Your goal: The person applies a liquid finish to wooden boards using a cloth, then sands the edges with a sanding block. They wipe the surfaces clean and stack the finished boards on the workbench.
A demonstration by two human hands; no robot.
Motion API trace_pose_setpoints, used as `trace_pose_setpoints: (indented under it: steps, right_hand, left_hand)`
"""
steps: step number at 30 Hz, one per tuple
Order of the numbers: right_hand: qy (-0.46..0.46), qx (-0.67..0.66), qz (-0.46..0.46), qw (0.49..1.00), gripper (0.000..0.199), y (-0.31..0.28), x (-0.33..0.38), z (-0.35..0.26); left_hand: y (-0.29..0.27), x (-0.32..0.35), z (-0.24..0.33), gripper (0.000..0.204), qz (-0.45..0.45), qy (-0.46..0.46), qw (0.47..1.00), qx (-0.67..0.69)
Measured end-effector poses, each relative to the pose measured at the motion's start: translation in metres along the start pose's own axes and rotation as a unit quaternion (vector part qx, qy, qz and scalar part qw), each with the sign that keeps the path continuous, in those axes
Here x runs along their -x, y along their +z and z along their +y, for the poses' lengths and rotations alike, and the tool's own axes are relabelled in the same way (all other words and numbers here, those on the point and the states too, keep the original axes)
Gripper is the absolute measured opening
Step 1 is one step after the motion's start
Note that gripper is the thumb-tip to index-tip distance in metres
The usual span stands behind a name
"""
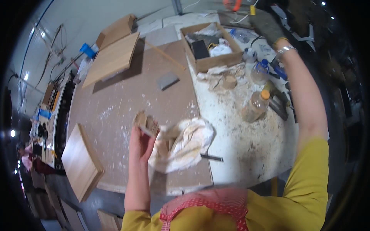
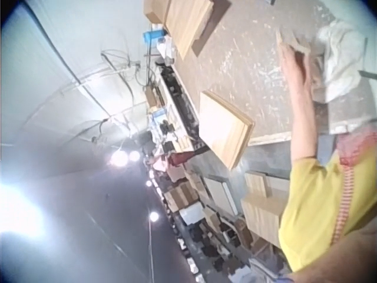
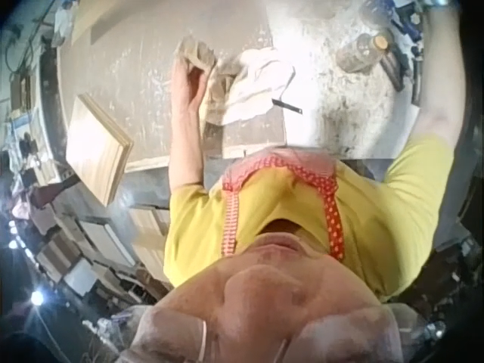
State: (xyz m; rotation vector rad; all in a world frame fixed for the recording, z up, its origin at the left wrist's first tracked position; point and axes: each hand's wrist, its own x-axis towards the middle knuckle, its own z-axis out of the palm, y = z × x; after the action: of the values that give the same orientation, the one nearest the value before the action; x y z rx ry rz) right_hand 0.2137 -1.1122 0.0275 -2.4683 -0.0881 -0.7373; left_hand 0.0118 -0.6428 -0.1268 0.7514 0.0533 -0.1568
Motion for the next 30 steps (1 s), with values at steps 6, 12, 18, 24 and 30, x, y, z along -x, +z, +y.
trace_pose_setpoints:
  steps: [6,12,18,24,30]
  right_hand:
    - [0.136,-0.223,-0.065,0.963,0.049,-0.086,0.201,-0.066]
    - [0.263,-0.112,-0.053,0.957,0.027,-0.09,0.413,-0.145]
    - [0.331,-0.227,0.092,0.911,0.023,-0.064,0.53,-0.22]
    - [0.221,0.168,0.01,0.961,0.055,-0.087,0.582,-0.269]
    - [0.25,0.217,-0.046,0.943,0.065,-0.115,0.593,-0.276]
  left_hand:
    - [0.034,0.014,-0.017,0.053,-0.139,-0.099,0.985,0.024]
    - [0.053,0.035,-0.052,0.049,-0.269,-0.3,0.912,0.081]
    - [0.045,0.079,-0.086,0.057,-0.36,-0.458,0.813,-0.008]
    - [0.055,0.12,-0.115,0.055,-0.398,-0.499,0.761,-0.117]
    - [0.07,0.135,-0.13,0.042,-0.434,-0.51,0.726,-0.158]
